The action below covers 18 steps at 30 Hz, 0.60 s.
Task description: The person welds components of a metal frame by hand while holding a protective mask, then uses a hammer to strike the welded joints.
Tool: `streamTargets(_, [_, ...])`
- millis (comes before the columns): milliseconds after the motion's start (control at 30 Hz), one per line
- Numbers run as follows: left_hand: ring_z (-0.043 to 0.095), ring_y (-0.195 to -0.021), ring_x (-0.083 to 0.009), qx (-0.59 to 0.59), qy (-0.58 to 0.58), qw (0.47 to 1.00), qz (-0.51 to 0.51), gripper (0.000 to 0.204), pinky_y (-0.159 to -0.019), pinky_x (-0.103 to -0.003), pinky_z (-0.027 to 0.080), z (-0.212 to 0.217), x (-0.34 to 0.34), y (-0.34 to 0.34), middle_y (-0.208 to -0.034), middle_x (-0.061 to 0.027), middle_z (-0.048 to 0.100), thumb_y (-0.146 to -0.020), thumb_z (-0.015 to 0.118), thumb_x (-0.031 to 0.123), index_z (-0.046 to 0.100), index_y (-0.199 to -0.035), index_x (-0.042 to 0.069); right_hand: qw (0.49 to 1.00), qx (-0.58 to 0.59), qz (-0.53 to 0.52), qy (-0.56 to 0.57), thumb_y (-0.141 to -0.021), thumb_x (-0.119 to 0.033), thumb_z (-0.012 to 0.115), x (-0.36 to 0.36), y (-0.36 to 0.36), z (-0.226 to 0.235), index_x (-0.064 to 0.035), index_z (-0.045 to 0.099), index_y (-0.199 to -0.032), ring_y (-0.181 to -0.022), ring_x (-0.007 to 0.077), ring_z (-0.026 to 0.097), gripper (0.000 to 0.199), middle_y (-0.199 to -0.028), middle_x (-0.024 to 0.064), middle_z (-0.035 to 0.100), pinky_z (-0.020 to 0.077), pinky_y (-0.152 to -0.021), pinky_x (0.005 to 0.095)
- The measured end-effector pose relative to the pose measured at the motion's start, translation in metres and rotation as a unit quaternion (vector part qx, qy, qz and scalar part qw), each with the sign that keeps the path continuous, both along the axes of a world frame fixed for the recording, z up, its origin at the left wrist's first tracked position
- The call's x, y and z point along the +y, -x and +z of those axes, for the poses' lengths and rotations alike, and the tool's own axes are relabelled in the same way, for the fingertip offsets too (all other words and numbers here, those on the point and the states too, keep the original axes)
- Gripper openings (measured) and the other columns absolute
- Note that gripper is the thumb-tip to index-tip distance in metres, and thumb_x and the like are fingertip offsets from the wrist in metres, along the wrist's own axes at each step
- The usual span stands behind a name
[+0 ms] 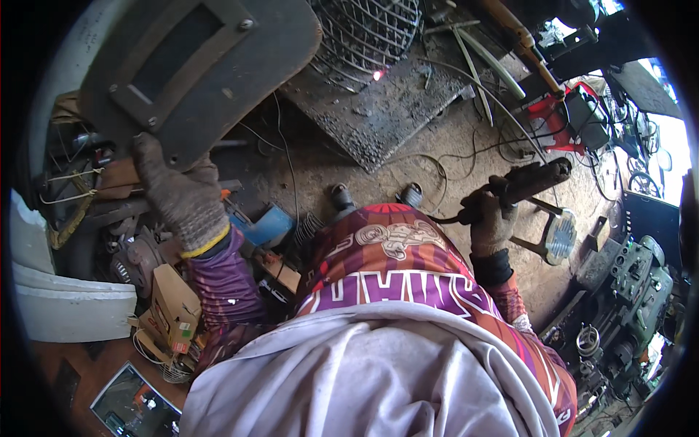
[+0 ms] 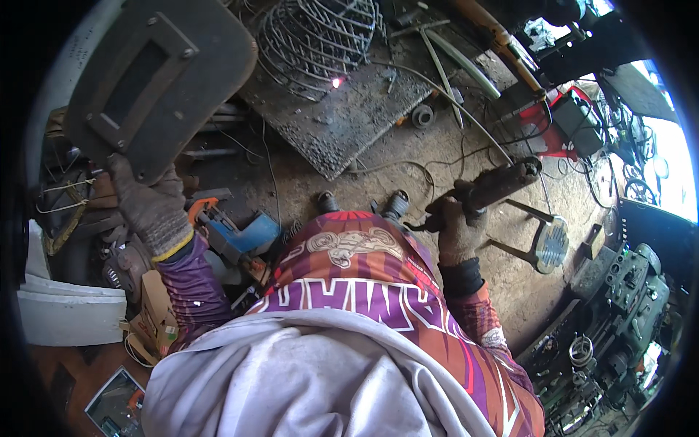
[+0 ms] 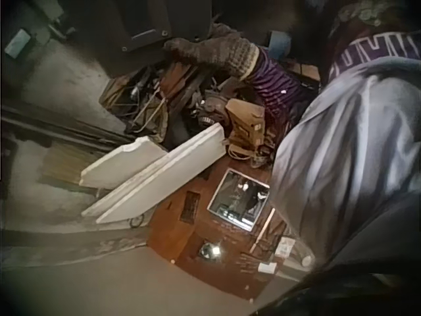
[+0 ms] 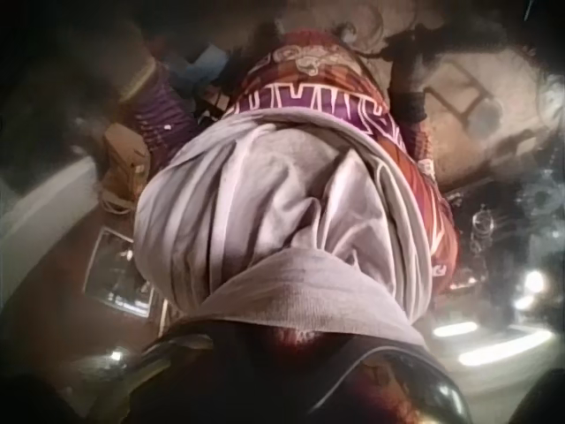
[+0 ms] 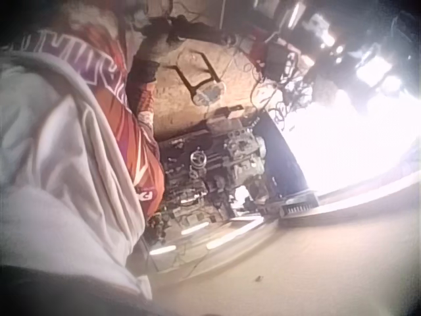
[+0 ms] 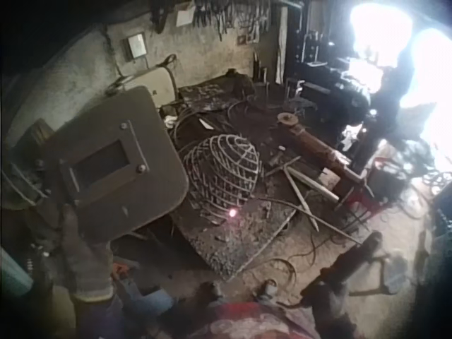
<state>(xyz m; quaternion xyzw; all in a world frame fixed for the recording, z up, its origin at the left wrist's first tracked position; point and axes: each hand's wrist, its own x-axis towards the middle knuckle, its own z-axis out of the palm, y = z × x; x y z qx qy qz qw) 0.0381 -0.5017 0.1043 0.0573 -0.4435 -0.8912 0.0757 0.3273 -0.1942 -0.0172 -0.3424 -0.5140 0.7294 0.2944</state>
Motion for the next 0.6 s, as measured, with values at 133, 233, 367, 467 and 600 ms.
streamTargets(133, [0.062, -0.101, -0.0268, 0.108, 0.101, 0.989, 0.007, 0.042, -0.081, -0.043, 0.056, 0.004, 0.027, 0.026, -0.114, -0.0108, 0.060, -0.086, 0.068, 0.026, 0.054, -0.120, 0.006, 1.000, 0.010, -0.017, -0.004, -0.084, -0.006, 0.058, 0.001, -0.001, 0.006, 0.0002, 0.051, -0.115, -0.056, 0.0173, 0.062, 0.032, -0.073, 0.0109, 0.061, 0.0478, -0.045, 0.0257])
streamTargets(233, [0.059, -0.098, -0.0232, 0.173, 0.187, 0.967, 0.008, 0.050, -0.083, -0.041, 0.051, 0.002, 0.054, 0.051, -0.106, -0.0082, 0.061, -0.082, 0.073, 0.036, 0.055, -0.117, 0.005, 0.999, 0.011, -0.029, -0.015, -0.085, -0.007, 0.057, 0.002, -0.001, 0.006, -0.0001, 0.052, -0.114, -0.055, 0.0173, 0.061, 0.030, -0.072, 0.0112, 0.062, 0.0465, -0.044, 0.0249])
streamTargets(367, [0.057, -0.093, -0.0197, 0.184, 0.250, 0.949, 0.060, 0.052, -0.079, -0.037, 0.048, -0.019, 0.082, 0.088, -0.103, -0.0075, 0.061, -0.082, 0.072, 0.042, 0.057, -0.113, 0.003, 0.999, -0.002, -0.046, -0.019, -0.084, -0.006, 0.056, 0.003, -0.002, 0.013, -0.0004, 0.052, -0.114, -0.054, 0.0171, 0.061, 0.031, -0.071, 0.0109, 0.061, 0.0456, -0.042, 0.0246])
streamTargets(467, [0.055, -0.087, -0.0177, 0.196, 0.269, 0.938, 0.093, 0.054, -0.076, -0.034, 0.045, -0.034, 0.099, 0.111, -0.100, -0.0073, 0.061, -0.084, 0.070, 0.046, 0.057, -0.112, 0.002, 0.996, -0.005, -0.081, -0.020, -0.084, -0.007, 0.057, 0.001, -0.005, 0.013, -0.0005, 0.051, -0.114, -0.049, 0.0165, 0.059, 0.032, -0.067, 0.0112, 0.061, 0.0445, -0.040, 0.0252])
streamTargets(600, [0.062, -0.094, -0.0264, 0.052, 0.392, 0.913, 0.104, 0.059, -0.084, -0.040, 0.046, -0.073, 0.095, 0.140, -0.105, -0.0147, 0.065, -0.088, 0.058, 0.055, 0.058, -0.115, 0.002, 0.998, 0.006, -0.058, -0.025, -0.088, -0.013, 0.056, -0.001, -0.014, 0.013, 0.0009, 0.048, -0.117, -0.043, 0.0145, 0.053, 0.032, -0.065, 0.0111, 0.059, 0.0425, -0.037, 0.0258])
